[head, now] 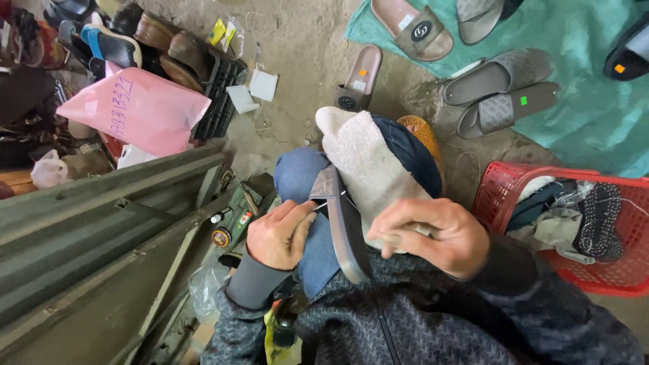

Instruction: The person is manually stitching the straps and soles of various sandals to repair them in a workshop environment.

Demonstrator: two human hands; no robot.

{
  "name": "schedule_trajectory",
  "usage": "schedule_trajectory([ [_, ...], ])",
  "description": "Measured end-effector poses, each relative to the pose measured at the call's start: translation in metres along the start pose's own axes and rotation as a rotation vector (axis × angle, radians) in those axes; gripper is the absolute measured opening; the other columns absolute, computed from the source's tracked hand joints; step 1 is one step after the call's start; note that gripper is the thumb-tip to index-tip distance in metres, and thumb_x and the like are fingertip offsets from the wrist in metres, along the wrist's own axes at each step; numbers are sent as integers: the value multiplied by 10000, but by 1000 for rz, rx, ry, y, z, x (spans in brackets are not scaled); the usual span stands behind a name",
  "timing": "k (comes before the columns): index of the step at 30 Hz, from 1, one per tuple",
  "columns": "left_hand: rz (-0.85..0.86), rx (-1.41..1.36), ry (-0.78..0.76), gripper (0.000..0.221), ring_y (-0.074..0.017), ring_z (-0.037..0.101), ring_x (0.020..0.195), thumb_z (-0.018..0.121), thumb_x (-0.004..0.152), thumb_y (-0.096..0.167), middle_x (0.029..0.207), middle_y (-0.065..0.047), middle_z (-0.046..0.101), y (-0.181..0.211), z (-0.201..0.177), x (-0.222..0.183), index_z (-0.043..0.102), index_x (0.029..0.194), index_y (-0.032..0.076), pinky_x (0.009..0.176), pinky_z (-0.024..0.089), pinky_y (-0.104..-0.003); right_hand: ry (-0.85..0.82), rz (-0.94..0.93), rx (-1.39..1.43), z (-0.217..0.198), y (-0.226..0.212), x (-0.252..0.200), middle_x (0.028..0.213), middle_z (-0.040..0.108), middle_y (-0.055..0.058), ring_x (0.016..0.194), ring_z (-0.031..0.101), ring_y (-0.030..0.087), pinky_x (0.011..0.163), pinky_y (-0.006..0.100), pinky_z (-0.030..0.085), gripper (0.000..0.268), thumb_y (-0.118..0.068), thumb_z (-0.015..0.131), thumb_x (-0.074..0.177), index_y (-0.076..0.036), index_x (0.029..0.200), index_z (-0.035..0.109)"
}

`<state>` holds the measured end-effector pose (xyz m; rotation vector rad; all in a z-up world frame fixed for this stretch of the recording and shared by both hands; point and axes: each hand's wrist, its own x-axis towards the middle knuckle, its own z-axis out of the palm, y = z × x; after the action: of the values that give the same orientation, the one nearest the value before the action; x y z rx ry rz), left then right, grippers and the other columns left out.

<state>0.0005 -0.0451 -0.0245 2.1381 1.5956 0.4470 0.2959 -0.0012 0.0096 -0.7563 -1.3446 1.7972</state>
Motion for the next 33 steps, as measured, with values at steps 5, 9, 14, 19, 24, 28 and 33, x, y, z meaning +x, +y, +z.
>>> schedule_trajectory([
  [5, 47, 164, -23, 163, -258, 674, 687, 565, 954, 173, 752, -12, 570, -1, 20, -3, 698, 1043, 142, 616, 567, -363, 155, -65, -685, 6, 62, 18, 960, 804, 22, 844, 784, 200, 749, 346, 620, 244, -131, 645, 979, -194, 1185, 760],
  [9, -13, 128, -25, 139, -228, 657, 669, 575, 990, 254, 724, 27, 532, 7, 21, 0, 685, 991, 170, 592, 551, -342, 7, -23, -897, 13, 84, 29, 1029, 795, 57, 921, 772, 266, 844, 412, 610, 319, -110, 619, 986, -182, 1294, 663],
  [14, -55, 15, -17, 176, -287, 666, 669, 612, 1028, 293, 686, 4, 536, 4, 19, 7, 677, 940, 156, 563, 548, -391, -70, 95, -875, 13, 82, 23, 853, 803, -32, 841, 773, 233, 793, 448, 608, 405, -209, 621, 969, -261, 1366, 553],
  [19, -54, -7, -25, 203, -281, 680, 656, 637, 1033, 289, 661, -1, 561, -4, 24, 2, 655, 882, 155, 568, 560, -377, 17, 13, -894, -2, 84, 10, 932, 813, -27, 892, 764, 224, 770, 380, 613, 211, -249, 643, 988, -229, 1184, 720],
  [24, -20, -39, -30, 242, -288, 678, 617, 673, 1012, 349, 628, -6, 602, -38, 42, -26, 662, 857, 164, 533, 567, -398, 10, -95, -913, -1, 74, 9, 911, 784, -58, 863, 752, 175, 795, 306, 602, 202, -204, 632, 988, -273, 1100, 786],
  [28, -17, 139, 71, 479, -250, 589, 483, 677, 1000, 463, 497, 46, 476, -34, 43, -30, 512, 633, 202, 507, 529, -336, 29, -145, -927, 13, 65, 14, 916, 766, -65, 819, 744, 159, 737, 269, 594, 227, -198, 616, 1000, -271, 1142, 776],
  [33, -218, 333, 114, 671, -327, 609, 475, 733, 845, 716, 438, -49, 494, -40, 6, -46, 453, 579, 168, 505, 478, -344, 72, -238, -1095, 20, 72, 17, 907, 755, -1, 719, 710, 188, 646, 266, 581, 254, -201, 614, 1005, -235, 1223, 740],
])
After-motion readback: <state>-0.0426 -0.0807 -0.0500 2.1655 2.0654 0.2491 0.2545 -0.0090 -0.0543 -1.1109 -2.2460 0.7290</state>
